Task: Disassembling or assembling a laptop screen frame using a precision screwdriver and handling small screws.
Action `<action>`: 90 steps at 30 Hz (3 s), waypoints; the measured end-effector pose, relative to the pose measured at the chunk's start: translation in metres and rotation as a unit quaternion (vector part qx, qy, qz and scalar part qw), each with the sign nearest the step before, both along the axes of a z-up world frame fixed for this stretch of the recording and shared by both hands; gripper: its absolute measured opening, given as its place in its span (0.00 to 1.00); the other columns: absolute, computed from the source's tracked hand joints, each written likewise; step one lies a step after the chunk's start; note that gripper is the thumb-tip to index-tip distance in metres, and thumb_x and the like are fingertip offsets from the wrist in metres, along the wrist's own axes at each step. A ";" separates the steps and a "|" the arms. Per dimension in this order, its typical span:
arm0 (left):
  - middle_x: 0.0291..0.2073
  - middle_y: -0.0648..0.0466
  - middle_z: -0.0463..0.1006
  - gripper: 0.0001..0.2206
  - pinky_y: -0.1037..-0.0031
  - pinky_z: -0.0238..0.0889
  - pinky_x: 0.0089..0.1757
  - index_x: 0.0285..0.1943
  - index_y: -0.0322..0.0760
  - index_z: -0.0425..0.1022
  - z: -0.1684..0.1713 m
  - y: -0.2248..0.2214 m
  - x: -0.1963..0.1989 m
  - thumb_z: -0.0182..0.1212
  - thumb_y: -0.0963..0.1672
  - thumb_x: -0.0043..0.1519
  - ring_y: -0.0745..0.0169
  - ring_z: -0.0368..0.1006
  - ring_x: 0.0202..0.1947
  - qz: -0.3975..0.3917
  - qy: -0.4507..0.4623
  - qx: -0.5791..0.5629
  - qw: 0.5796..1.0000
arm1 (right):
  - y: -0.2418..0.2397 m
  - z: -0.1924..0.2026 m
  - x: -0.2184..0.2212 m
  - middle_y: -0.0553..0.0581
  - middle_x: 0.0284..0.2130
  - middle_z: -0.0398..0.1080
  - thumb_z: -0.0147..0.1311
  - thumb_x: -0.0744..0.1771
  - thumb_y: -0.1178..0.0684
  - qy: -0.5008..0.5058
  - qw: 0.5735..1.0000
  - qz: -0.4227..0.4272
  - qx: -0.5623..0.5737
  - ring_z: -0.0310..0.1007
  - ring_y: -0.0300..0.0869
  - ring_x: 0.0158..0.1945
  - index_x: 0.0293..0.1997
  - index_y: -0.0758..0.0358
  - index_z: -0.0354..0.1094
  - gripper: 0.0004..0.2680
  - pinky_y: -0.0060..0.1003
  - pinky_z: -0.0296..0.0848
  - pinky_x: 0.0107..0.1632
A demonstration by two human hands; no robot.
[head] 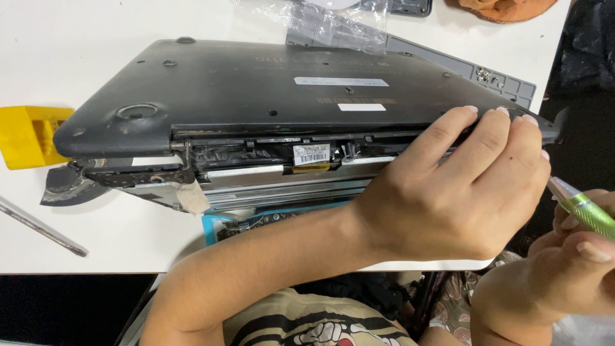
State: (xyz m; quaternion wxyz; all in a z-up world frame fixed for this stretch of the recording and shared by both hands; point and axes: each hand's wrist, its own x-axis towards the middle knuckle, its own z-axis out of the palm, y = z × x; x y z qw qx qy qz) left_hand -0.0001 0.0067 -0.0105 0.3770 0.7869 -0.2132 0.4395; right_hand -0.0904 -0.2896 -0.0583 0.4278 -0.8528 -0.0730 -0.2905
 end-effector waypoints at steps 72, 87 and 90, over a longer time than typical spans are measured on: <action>0.38 0.50 0.80 0.10 0.67 0.71 0.51 0.39 0.37 0.79 0.010 -0.019 -0.005 0.52 0.39 0.72 0.56 0.77 0.43 -0.071 -0.039 -0.018 0.997 | 0.024 0.006 -0.008 0.86 0.42 0.67 0.49 0.77 0.40 -0.034 0.995 -0.084 -0.031 0.65 0.63 0.37 0.46 0.87 0.58 0.24 0.52 0.64 0.42; 0.37 0.47 0.77 0.09 0.65 0.63 0.41 0.46 0.31 0.77 0.005 -0.083 -0.079 0.50 0.38 0.73 0.52 0.69 0.35 -0.241 0.156 0.179 0.941 | -0.100 -0.053 -0.133 0.78 0.40 0.68 0.49 0.78 0.48 0.052 0.978 -0.171 0.110 0.68 0.59 0.33 0.47 0.75 0.52 0.15 0.48 0.72 0.42; 0.28 0.53 0.67 0.09 0.68 0.60 0.38 0.40 0.36 0.76 -0.034 -0.116 -0.113 0.51 0.36 0.71 0.56 0.63 0.31 -0.240 0.201 0.239 0.919 | -0.110 -0.059 -0.126 0.76 0.36 0.67 0.58 0.75 0.48 0.048 0.974 -0.144 0.165 0.71 0.57 0.33 0.49 0.66 0.56 0.14 0.51 0.80 0.38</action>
